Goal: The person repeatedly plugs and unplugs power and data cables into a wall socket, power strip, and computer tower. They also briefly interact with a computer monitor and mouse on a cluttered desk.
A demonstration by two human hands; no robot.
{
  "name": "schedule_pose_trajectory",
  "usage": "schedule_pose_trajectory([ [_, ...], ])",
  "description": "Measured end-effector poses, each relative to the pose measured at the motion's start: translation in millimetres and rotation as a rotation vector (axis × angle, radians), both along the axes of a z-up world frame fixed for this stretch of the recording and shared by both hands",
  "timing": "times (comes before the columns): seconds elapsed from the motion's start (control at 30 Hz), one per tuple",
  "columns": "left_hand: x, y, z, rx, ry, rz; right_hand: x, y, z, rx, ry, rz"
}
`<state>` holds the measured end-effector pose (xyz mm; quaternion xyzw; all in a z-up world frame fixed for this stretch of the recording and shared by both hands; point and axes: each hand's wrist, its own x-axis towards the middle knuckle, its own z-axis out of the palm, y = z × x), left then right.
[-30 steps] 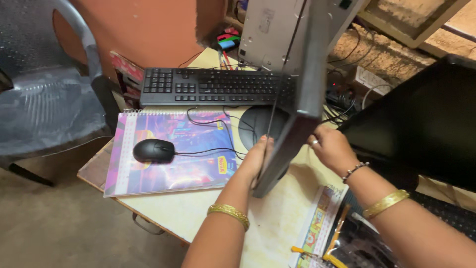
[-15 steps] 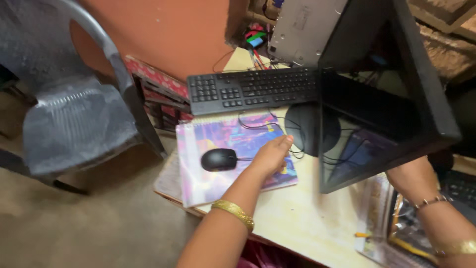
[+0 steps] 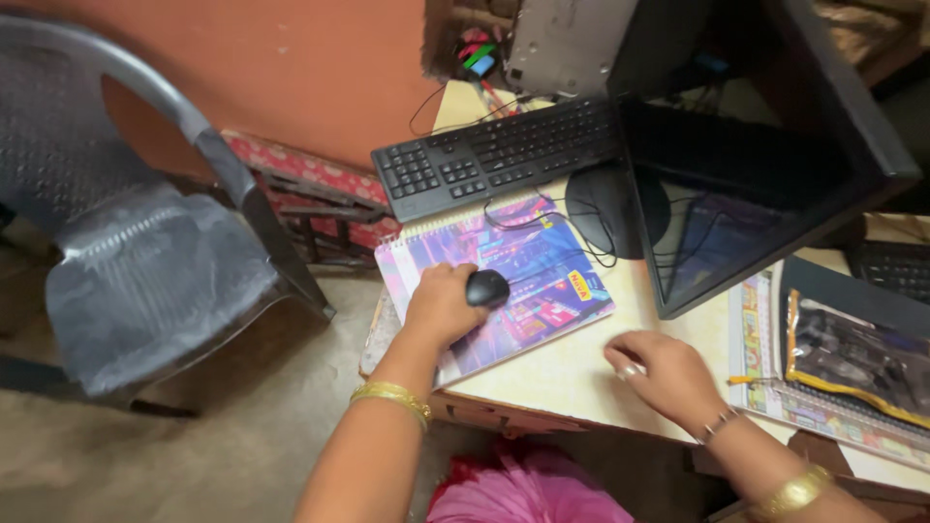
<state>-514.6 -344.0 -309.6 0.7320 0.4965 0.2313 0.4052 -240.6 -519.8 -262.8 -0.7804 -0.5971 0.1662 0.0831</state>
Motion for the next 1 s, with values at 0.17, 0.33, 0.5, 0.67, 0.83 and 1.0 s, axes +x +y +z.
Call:
schedule_pose_trajectory([
  [0.17, 5, 15, -13, -0.911, -0.681, -0.034, -30, 47, -12, 0.043, 0.692, -0.193],
  [0.33, 5, 16, -26, -1.057, -0.729, -0.177, -50, 59, -20, -0.056, 0.891, -0.289],
  [0.5, 11, 14, -24, -1.105, -0.748, -0.195, -59, 60, -13, -0.065, 0.949, -0.32],
  [0.67, 24, 7, -3, -0.907, -0.688, -0.089, -64, 63, 4, -0.016, 1.029, -0.361],
  [0.83, 48, -9, 31, -0.411, -0.248, -0.037, -68, 72, 10, -0.008, 1.288, -0.572],
  [1.0, 66, -30, 52, 0.248, 0.056, -0.092, -65, 74, -8, 0.016, 1.479, -0.596],
])
